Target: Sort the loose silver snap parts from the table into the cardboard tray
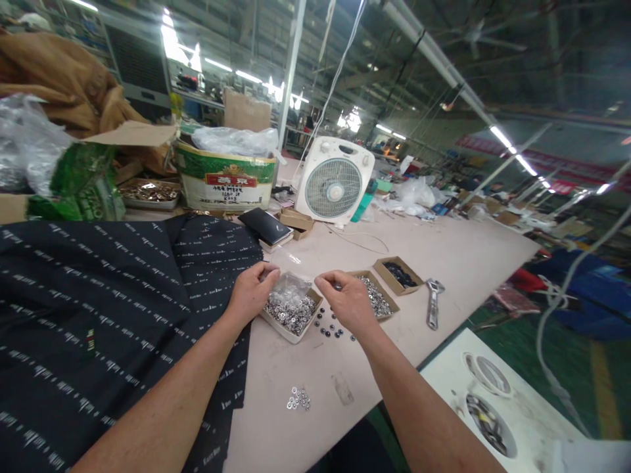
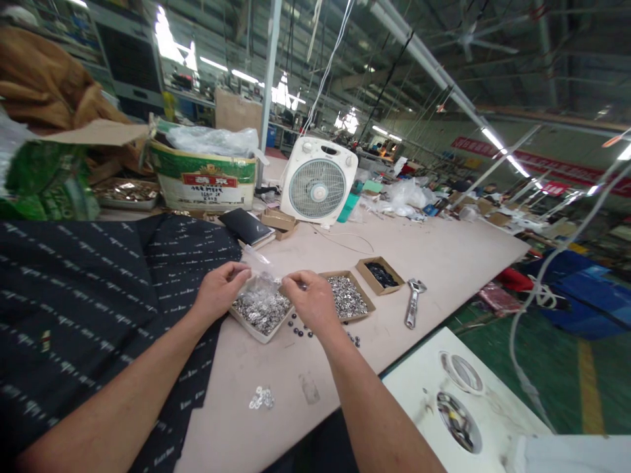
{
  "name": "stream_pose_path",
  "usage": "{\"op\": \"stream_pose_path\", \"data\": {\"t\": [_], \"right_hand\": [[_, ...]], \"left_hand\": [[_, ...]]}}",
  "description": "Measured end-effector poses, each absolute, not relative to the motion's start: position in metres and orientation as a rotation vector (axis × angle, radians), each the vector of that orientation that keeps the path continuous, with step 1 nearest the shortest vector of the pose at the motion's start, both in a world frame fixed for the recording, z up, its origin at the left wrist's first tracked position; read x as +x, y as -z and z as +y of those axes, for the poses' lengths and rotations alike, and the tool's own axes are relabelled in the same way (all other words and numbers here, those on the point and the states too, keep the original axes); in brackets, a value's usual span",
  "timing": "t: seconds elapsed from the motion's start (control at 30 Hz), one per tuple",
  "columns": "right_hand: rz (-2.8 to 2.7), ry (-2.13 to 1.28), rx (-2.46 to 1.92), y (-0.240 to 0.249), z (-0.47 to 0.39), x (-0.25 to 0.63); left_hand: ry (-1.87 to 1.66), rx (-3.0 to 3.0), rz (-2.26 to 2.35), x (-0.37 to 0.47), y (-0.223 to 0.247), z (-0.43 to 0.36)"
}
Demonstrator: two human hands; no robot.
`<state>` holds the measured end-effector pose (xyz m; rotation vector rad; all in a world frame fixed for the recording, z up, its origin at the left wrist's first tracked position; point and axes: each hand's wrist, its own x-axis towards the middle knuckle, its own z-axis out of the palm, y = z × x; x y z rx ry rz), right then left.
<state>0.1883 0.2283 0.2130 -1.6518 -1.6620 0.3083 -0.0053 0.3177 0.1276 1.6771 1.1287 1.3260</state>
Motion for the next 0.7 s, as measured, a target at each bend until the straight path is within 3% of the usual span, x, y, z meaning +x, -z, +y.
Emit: {"op": "stream_pose_path", "data": {"t": [0.7], "right_hand": [[-1.483,-0.370,-1.677,-0.2155,0.2331,0.1885]], "left_hand": [[-1.217,1.671,1.020,-0.0020,-0.1233,0.3181]]}}
